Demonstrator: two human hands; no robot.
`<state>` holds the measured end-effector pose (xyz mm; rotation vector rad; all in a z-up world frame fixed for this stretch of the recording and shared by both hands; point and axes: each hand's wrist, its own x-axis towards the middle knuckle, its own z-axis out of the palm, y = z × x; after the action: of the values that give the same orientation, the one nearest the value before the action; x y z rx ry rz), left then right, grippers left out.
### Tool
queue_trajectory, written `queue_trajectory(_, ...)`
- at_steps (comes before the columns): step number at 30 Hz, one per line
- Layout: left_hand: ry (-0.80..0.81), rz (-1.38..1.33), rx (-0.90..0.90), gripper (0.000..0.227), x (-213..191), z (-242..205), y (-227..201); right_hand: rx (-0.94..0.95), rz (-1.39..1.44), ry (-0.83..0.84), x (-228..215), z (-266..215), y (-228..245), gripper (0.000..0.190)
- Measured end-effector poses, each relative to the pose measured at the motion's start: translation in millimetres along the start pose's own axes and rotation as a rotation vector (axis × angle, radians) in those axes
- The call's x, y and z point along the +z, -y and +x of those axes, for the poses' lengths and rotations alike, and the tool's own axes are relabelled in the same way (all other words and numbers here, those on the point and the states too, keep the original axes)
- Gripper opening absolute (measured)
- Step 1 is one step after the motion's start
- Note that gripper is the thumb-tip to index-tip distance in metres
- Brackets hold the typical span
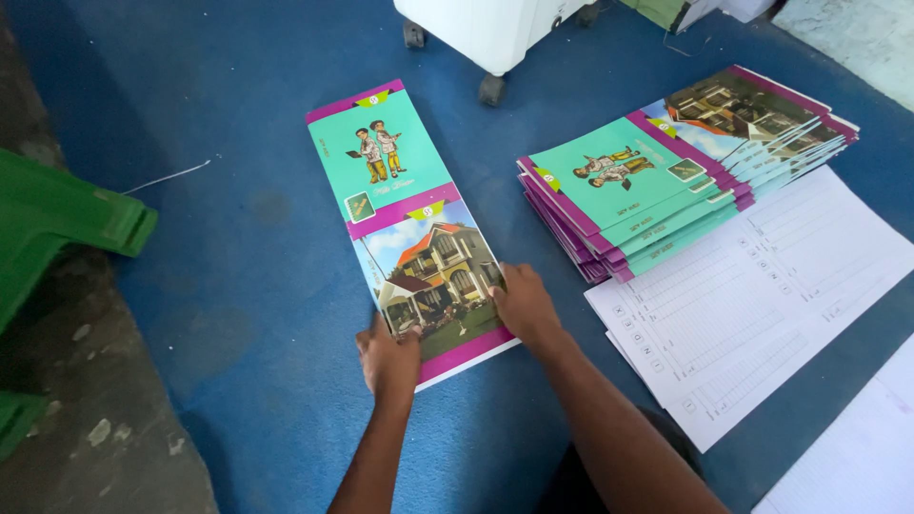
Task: The person assembles books by inserting loose sheets of paper into book covers. They sit on the floor, pick up a cover, insert a stack of pages, and place the finished book on a growing pile.
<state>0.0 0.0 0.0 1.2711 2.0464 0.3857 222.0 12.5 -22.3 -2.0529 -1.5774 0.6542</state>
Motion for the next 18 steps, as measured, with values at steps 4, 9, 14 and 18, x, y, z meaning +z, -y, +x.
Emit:
queue_trajectory(4, 0.010, -0.041, -0.038, 0.086, -1.2, 2.6, -1.4, -0.118, 0.034, -0.108, -9.3, -10.5, 4.4, 0.056)
queue_trajectory(9, 0.092, -0.218, -0.092, 0.095, -7.9, 4.9, 1.2, -0.193, 0.265, -0.237, -20.5, -14.2, 7.5, 0.049)
queue_trajectory(14, -0.159, -0.090, 0.127, 0.089, -12.5, -2.7, -3.4, -0.216, 0.340, -0.338, -51.2, -12.8, -9.6, 0.043)
queue_trajectory(18, -0.239, -0.149, 0.353, 0.046, -8.8, -27.4, -21.0, -0.081, 0.462, -0.377, -87.0, -25.4, -34.1, 0.043)
